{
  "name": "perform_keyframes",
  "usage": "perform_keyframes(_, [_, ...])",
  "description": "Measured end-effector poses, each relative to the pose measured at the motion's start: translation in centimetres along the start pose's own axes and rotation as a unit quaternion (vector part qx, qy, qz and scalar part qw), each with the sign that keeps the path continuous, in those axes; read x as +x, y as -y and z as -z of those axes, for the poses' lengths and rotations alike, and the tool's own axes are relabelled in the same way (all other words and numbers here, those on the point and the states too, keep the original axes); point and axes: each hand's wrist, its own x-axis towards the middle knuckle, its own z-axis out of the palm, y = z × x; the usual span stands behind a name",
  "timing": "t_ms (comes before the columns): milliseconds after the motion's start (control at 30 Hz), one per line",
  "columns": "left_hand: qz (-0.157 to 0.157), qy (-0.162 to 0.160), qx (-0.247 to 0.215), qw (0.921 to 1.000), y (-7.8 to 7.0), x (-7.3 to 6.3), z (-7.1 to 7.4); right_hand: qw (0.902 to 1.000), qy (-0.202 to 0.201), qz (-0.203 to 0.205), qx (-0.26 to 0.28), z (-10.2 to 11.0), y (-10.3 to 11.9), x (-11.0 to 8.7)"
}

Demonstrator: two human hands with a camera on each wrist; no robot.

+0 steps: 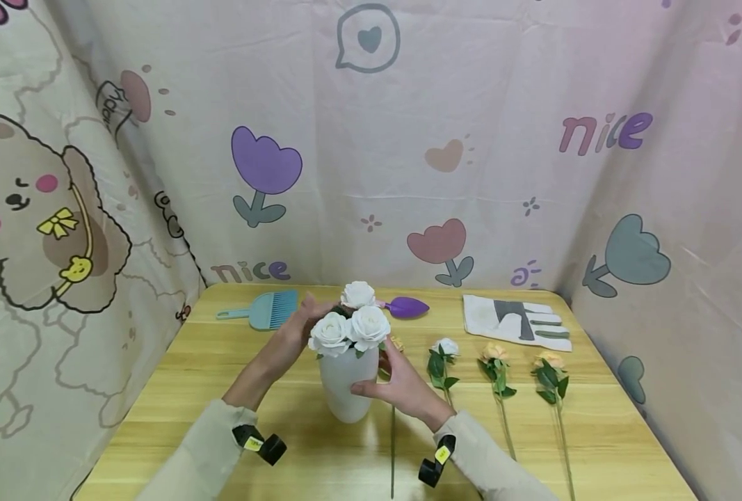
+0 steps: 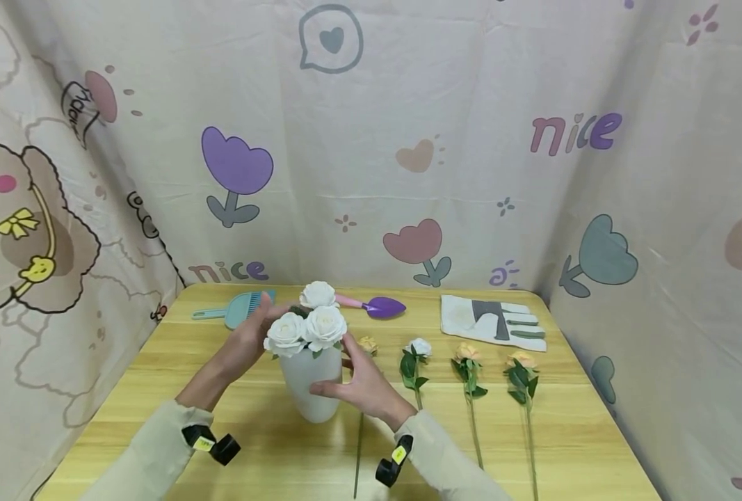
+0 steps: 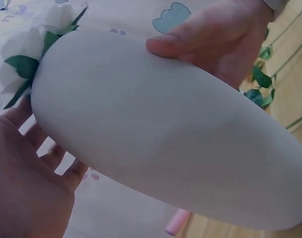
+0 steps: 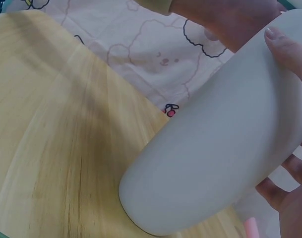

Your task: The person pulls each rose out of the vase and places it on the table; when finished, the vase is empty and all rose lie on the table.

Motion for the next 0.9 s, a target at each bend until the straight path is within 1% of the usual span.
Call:
perform_keyframes(67, [-0.016,-0.009,-0.003,0.9998,-0.3,0.2,0.2,1.0000,0.001,-0.001,0.002,0.0,0.0,0.0])
perform_keyframes(133, [-0.032,-0.027,-0.004,0.9991,-0.7,0.5,0.3,1.0000,0.002,0.001,0.003,0.0,0.0,0.0])
perform_keyframes(267, [-0.063,-0.072,-0.005,0.9954,-1.7,1.1,0.6,1.0000,0.001,0.007,0.003,0.0,0.0,0.0])
perform_keyframes(367, [-0.089,-0.113,-0.001,0.9896,-2.7,1.5,0.8,0.9999,0.001,0.011,0.003,0.0,-0.1,-0.1])
perform_keyframes(467, [-0.116,-0.151,-0.005,0.9817,-3.8,2.1,1.2,0.9999,0.000,0.009,0.005,0.0,-0.1,-0.1])
perform_keyframes(533, [-0.131,-0.178,0.000,0.9752,-4.5,2.3,1.5,0.9999,0.000,0.008,0.006,0.0,-0.1,-0.1])
perform_keyframes(700, [-0.150,-0.239,-0.009,0.9592,-6.5,2.3,2.7,1.0000,0.003,0.008,0.005,0.0,-0.1,-0.1])
perform_keyframes(900, [-0.173,-0.297,-0.059,0.9373,-8.8,1.6,4.5,0.9999,0.004,0.014,0.003,0.1,0.0,0.0])
